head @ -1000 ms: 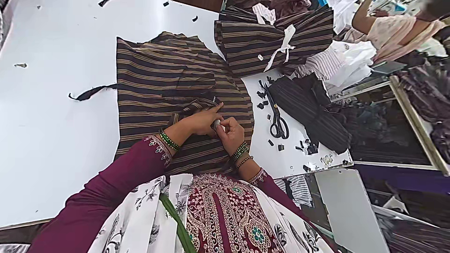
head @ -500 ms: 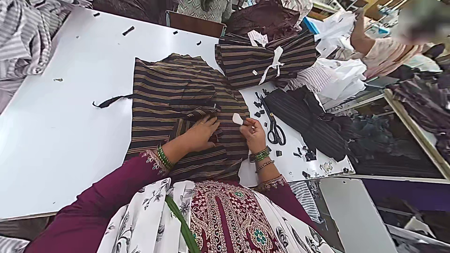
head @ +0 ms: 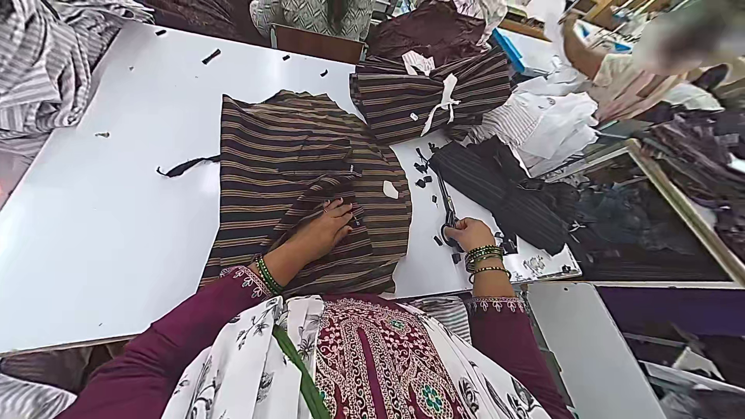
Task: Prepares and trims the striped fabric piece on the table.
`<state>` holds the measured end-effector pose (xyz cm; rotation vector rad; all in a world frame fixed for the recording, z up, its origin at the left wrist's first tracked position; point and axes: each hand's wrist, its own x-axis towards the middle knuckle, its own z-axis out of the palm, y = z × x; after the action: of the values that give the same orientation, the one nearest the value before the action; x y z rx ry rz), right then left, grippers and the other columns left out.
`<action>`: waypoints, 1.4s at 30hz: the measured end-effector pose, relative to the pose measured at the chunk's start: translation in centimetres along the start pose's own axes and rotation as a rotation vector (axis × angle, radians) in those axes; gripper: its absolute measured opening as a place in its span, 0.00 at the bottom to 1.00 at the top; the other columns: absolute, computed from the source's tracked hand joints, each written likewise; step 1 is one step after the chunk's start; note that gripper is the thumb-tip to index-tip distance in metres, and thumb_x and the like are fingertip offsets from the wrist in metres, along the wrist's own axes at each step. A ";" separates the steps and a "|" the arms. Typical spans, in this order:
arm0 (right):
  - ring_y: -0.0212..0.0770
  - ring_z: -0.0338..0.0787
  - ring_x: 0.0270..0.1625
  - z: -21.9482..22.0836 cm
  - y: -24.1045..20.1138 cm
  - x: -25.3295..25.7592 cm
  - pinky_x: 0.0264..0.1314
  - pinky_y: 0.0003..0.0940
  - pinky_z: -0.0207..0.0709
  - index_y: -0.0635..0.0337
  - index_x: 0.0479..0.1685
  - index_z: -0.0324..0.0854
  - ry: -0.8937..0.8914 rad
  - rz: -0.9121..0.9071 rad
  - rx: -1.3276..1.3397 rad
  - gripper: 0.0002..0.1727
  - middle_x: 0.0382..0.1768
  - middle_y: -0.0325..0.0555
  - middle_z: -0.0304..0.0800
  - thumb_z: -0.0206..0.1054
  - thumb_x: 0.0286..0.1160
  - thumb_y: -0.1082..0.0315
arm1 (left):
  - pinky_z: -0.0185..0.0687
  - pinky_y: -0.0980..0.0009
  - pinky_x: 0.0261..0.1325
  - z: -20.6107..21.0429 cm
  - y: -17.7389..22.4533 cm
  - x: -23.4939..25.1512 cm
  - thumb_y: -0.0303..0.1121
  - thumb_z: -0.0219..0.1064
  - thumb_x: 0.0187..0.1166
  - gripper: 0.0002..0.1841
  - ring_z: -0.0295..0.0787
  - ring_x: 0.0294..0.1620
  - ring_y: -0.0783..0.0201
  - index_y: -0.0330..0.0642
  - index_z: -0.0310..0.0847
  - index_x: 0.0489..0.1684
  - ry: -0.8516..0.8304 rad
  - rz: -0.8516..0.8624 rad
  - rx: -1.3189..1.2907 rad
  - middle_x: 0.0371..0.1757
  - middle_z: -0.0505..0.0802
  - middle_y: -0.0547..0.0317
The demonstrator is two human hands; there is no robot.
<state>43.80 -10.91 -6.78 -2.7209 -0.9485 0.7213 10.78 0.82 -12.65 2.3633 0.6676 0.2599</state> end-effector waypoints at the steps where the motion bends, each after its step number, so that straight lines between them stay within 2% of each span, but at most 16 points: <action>1: 0.51 0.87 0.50 0.2 0.4 -0.4 0.56 0.52 0.78 0.73 0.62 0.81 -0.028 -0.018 0.086 0.20 0.50 0.62 0.89 0.69 0.78 0.67 | 0.47 0.52 0.93 0.0 0.0 0.1 0.35 0.48 0.94 0.23 0.58 0.92 0.44 0.29 0.75 0.78 0.016 -0.013 0.000 0.86 0.74 0.40; 3: 0.30 0.82 0.26 1.5 1.4 -2.2 0.31 0.27 0.77 0.71 0.56 0.78 -0.102 -0.118 0.378 0.11 0.32 0.44 0.86 0.62 0.81 0.75 | 0.52 0.54 0.92 -0.3 0.4 0.2 0.31 0.49 0.93 0.22 0.62 0.91 0.45 0.29 0.76 0.77 0.039 -0.055 0.004 0.84 0.76 0.40; 5: 0.25 0.78 0.18 3.6 2.3 -5.1 0.23 0.21 0.76 0.68 0.48 0.73 -0.233 -0.263 0.667 0.08 0.22 0.34 0.79 0.63 0.78 0.72 | 0.58 0.54 0.90 -0.5 0.7 0.2 0.29 0.49 0.92 0.21 0.68 0.88 0.45 0.28 0.79 0.73 0.082 -0.076 0.002 0.81 0.80 0.39; 6: 0.24 0.77 0.17 5.0 2.8 -6.6 0.22 0.21 0.75 0.64 0.45 0.72 -0.310 -0.344 0.751 0.16 0.19 0.30 0.77 0.68 0.73 0.60 | 0.62 0.54 0.88 -0.4 0.7 0.1 0.28 0.49 0.91 0.20 0.73 0.85 0.45 0.27 0.81 0.71 0.114 -0.070 -0.001 0.79 0.82 0.38; 8: 0.22 0.78 0.16 7.1 3.6 -9.1 0.21 0.20 0.75 0.51 0.42 0.72 -0.516 -0.444 0.828 0.40 0.17 0.23 0.79 0.75 0.52 0.24 | 0.67 0.53 0.85 -0.1 0.5 -0.1 0.26 0.50 0.90 0.19 0.78 0.81 0.44 0.27 0.84 0.67 0.160 -0.024 -0.002 0.75 0.85 0.38; 10: 0.22 0.80 0.20 7.9 4.0 -10.6 0.25 0.20 0.77 0.50 0.48 0.70 -0.766 -0.469 0.841 0.47 0.21 0.24 0.80 0.71 0.46 0.17 | 0.63 0.51 0.87 0.1 0.3 -0.1 0.28 0.50 0.90 0.19 0.78 0.82 0.45 0.27 0.84 0.67 0.135 0.032 0.015 0.75 0.85 0.39; 12: 0.20 0.79 0.23 7.9 4.2 -11.5 0.29 0.17 0.75 0.50 0.51 0.68 -0.884 -0.445 0.789 0.49 0.23 0.24 0.80 0.69 0.48 0.16 | 0.55 0.49 0.90 0.0 0.3 -0.1 0.32 0.53 0.90 0.21 0.71 0.86 0.43 0.26 0.79 0.73 0.051 0.062 0.017 0.80 0.80 0.38; 15: 0.18 0.76 0.24 7.2 3.4 -12.2 0.30 0.15 0.71 0.50 0.48 0.68 -0.874 -0.366 0.622 0.52 0.24 0.22 0.76 0.67 0.40 0.11 | 0.48 0.46 0.92 0.2 -0.1 -0.2 0.39 0.59 0.88 0.27 0.63 0.90 0.41 0.24 0.73 0.78 -0.005 0.115 0.038 0.85 0.74 0.36; 19: 0.18 0.75 0.22 6.8 1.0 -12.5 0.28 0.15 0.70 0.52 0.46 0.67 -0.860 -0.333 0.532 0.52 0.23 0.23 0.75 0.67 0.40 0.11 | 0.36 0.45 0.94 -0.1 0.2 -0.5 0.43 0.64 0.85 0.35 0.46 0.95 0.38 0.23 0.63 0.84 -0.102 0.102 0.010 0.91 0.62 0.34; 25: 0.18 0.75 0.24 7.4 -1.1 -13.1 0.33 0.16 0.73 0.56 0.51 0.69 -0.783 -0.319 0.541 0.48 0.23 0.23 0.75 0.71 0.51 0.20 | 0.47 0.50 0.92 -0.5 0.4 -0.7 0.43 0.65 0.85 0.40 0.31 0.97 0.40 0.25 0.52 0.90 -0.195 0.050 -0.066 0.96 0.45 0.37; 29: 0.17 0.74 0.26 6.9 -0.8 -13.5 0.34 0.16 0.71 0.55 0.48 0.69 -0.755 -0.309 0.483 0.49 0.25 0.23 0.74 0.69 0.47 0.16 | 0.48 0.49 0.92 -0.8 0.5 -0.9 0.46 0.69 0.81 0.49 0.34 0.97 0.41 0.30 0.39 0.94 -0.177 0.026 -0.065 0.96 0.46 0.37; 31: 0.17 0.75 0.27 6.6 -0.1 -13.3 0.34 0.16 0.72 0.54 0.48 0.70 -0.771 -0.321 0.458 0.51 0.26 0.24 0.75 0.68 0.46 0.14 | 0.42 0.48 0.93 -0.8 0.5 -0.7 0.47 0.72 0.78 0.52 0.35 0.97 0.38 0.27 0.40 0.93 -0.171 0.030 -0.043 0.95 0.48 0.33; 33: 0.17 0.75 0.27 6.6 0.3 -12.9 0.34 0.16 0.71 0.53 0.47 0.70 -0.798 -0.344 0.447 0.51 0.27 0.23 0.75 0.67 0.45 0.13 | 0.40 0.50 0.94 -0.8 0.6 -0.6 0.49 0.70 0.80 0.53 0.27 0.98 0.41 0.27 0.35 0.94 -0.229 0.016 -0.041 0.96 0.41 0.36; 35: 0.17 0.74 0.27 6.9 0.0 -12.7 0.34 0.16 0.70 0.53 0.46 0.70 -0.803 -0.351 0.456 0.51 0.27 0.24 0.74 0.67 0.43 0.12 | 0.45 0.54 0.93 -0.7 0.6 -0.7 0.52 0.68 0.81 0.55 0.20 0.98 0.45 0.29 0.30 0.94 -0.285 0.008 -0.042 0.97 0.33 0.40; 38: 0.18 0.74 0.25 7.4 -1.3 -13.2 0.33 0.16 0.71 0.57 0.50 0.69 -0.752 -0.315 0.492 0.51 0.25 0.23 0.74 0.69 0.47 0.16 | 0.46 0.53 0.92 -0.4 0.3 -0.8 0.53 0.68 0.80 0.57 0.17 0.97 0.45 0.29 0.27 0.94 -0.311 0.030 -0.064 0.96 0.28 0.40; 42: 0.19 0.75 0.25 7.8 -2.1 -13.4 0.35 0.18 0.73 0.61 0.55 0.68 -0.712 -0.268 0.468 0.52 0.24 0.25 0.74 0.69 0.52 0.19 | 0.37 0.48 0.93 -0.3 0.2 -0.8 0.54 0.69 0.79 0.57 0.19 0.97 0.42 0.27 0.31 0.94 -0.292 0.052 -0.027 0.96 0.32 0.37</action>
<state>29.70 -17.62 -7.72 -1.8935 -1.0587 1.6537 10.10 0.46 -12.30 2.3324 0.4604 -0.0541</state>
